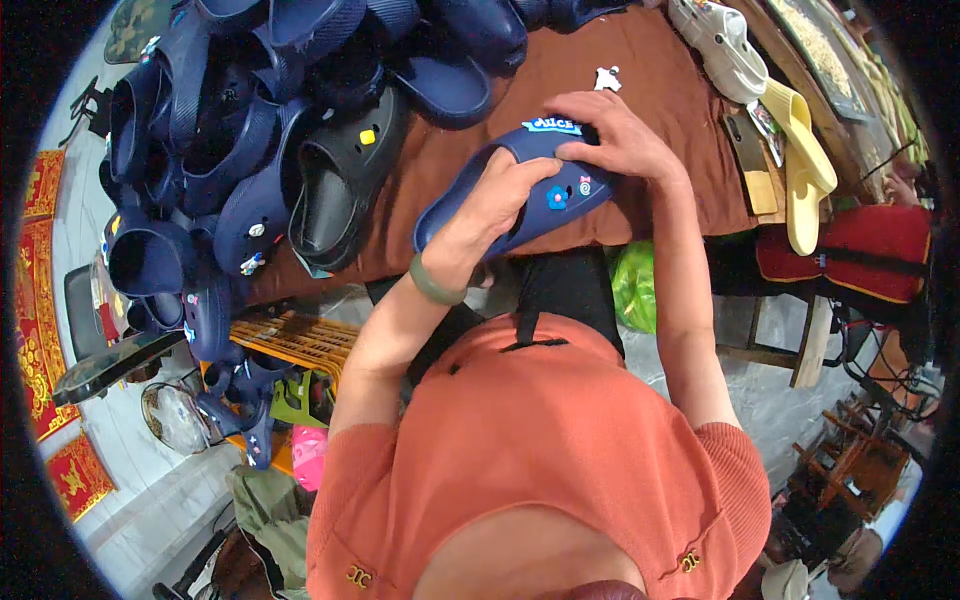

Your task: Attaching decorative charms and pins to foam clogs.

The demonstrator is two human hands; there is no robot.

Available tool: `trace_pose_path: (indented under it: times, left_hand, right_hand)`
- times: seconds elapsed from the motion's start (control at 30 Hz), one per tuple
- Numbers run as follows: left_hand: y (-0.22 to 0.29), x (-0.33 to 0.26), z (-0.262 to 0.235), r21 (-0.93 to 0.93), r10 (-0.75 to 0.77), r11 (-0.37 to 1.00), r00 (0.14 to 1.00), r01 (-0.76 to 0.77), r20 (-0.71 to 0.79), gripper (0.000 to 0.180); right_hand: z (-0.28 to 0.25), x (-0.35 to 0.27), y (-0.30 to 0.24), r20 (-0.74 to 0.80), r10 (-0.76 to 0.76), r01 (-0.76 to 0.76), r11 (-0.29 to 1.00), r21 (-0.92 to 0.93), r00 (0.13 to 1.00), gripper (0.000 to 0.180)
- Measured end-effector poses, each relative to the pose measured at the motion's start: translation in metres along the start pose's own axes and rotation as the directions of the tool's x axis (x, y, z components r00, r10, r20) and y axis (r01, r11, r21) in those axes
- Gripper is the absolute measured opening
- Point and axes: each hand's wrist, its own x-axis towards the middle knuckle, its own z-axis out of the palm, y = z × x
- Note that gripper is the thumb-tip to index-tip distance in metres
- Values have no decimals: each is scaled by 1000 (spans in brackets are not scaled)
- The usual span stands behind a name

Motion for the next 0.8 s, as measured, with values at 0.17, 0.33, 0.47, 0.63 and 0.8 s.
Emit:
trace_pose_path:
  times: [0.17, 0.33, 0.47, 0.63, 0.8]
  left_hand:
    - [0, -2, 3, -5, 28, 1000, 999, -28, 17, 29]
    - [-1, -1, 0, -14, 11, 1000, 1000, -11, 14, 29]
    - [3, -3, 0, -42, -17, 999, 1000, 17, 3, 29]
    - [-4, -1, 0, 2, 11, 1000, 1000, -11, 12, 28]
    - [-2, -1, -1, 61, -4, 998, 1000, 5, -16, 27]
  right_hand:
    - [4, 15, 3, 137, 120, -151, 958, 245, 983, 33]
    - [17, 16, 4, 90, 162, -176, 966, 189, 983, 27]
    - [22, 22, -6, 43, 181, -183, 981, 61, 983, 25]
    - [26, 30, -15, 48, 314, -306, 944, -127, 948, 28]
    - [30, 30, -8, -26, 487, -487, 873, 12, 873, 30]
